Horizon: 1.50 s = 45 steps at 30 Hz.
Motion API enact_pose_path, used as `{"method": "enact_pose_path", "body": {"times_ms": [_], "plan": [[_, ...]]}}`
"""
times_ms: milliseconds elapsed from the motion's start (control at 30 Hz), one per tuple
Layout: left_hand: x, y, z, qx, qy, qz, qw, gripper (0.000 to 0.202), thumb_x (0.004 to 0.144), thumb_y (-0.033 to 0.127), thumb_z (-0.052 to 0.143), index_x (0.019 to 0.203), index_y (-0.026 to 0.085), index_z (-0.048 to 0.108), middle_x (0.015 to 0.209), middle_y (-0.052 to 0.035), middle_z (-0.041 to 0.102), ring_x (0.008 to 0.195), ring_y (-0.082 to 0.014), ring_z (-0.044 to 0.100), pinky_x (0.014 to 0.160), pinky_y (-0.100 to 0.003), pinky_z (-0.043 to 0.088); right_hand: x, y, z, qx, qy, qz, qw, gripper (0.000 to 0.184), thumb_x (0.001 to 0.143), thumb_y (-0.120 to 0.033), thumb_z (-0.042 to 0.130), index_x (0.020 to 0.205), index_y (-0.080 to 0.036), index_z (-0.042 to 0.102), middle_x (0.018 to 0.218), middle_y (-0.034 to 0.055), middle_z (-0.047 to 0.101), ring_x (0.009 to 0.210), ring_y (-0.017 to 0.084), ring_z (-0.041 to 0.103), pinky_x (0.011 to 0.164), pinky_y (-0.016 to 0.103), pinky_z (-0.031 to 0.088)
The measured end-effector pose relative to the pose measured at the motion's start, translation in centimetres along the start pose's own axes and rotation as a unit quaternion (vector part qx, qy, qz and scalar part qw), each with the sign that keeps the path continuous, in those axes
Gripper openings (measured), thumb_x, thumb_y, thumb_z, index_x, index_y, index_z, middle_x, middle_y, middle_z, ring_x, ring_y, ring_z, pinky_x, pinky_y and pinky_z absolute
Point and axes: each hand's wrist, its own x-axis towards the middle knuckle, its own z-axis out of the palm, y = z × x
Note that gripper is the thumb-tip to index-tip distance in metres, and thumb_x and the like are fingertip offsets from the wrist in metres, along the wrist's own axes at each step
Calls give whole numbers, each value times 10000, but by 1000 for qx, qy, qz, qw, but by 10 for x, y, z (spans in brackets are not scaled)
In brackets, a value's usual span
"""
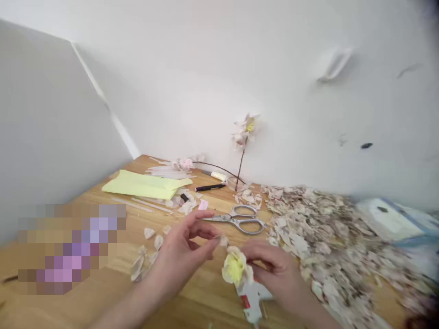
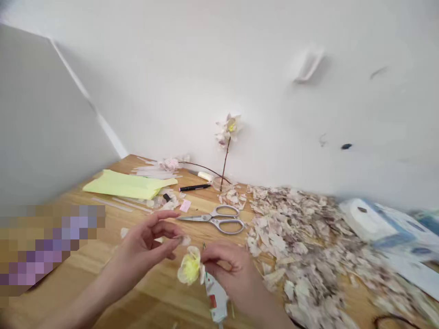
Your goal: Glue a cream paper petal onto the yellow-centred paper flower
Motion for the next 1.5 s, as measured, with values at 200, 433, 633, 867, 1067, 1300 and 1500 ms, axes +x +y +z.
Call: {"method": "enact_pose_path", "body": {"times_ms": [200,433,633,867,1067,1300,1500], "plan": [[-4,2,-1,55,-33,49,997,381,732,213,622,1095,225,505,810,-13,634,740,-146,596,566,-230,495,5,-3,1,45,-49,7,998,112,774,-287,642,754,-210,719,717,36,672,690,165,612,643,264,469],[-11,5,-7,117,-147,125,974,374,761,141,591,1108,254,507,842,5,665,718,-106,618,655,-223,502,2,-8,0,55,-87,46,994,137,721,-111,669,746,-228,737,717,8,672,682,135,602,644,226,457],[-10,4,-8,119,-189,140,965,357,775,137,586,1105,251,507,845,5,681,719,-95,632,644,-201,503,1,-7,1,120,-135,153,972,145,663,-72,671,682,-206,722,662,-22,632,615,110,573,591,201,447],[-14,8,-7,132,-233,109,957,385,782,147,585,1143,241,491,873,-17,698,755,-115,648,647,-214,503,4,-8,4,161,-174,238,942,115,613,-80,667,644,-190,684,591,-52,590,557,91,518,533,183,415],[-14,8,-10,145,-288,82,943,372,792,164,578,1149,230,494,898,-39,704,809,-145,655,662,-242,502,6,-15,2,134,-209,245,937,81,601,-112,680,622,-189,677,592,-58,591,600,101,538,593,195,427],[-13,10,-10,149,-322,58,933,371,806,165,562,1159,265,504,901,-32,708,822,-141,654,678,-239,494,8,-16,1,142,-234,269,923,97,569,-111,672,630,-185,686,603,-51,607,613,116,552,621,218,429],[-13,13,-9,160,-339,53,926,382,810,133,543,1164,272,509,902,-24,710,811,-138,651,677,-238,491,5,-5,2,171,-253,289,907,114,551,-117,712,653,-167,697,603,-49,608,575,97,521,597,216,404]]}}
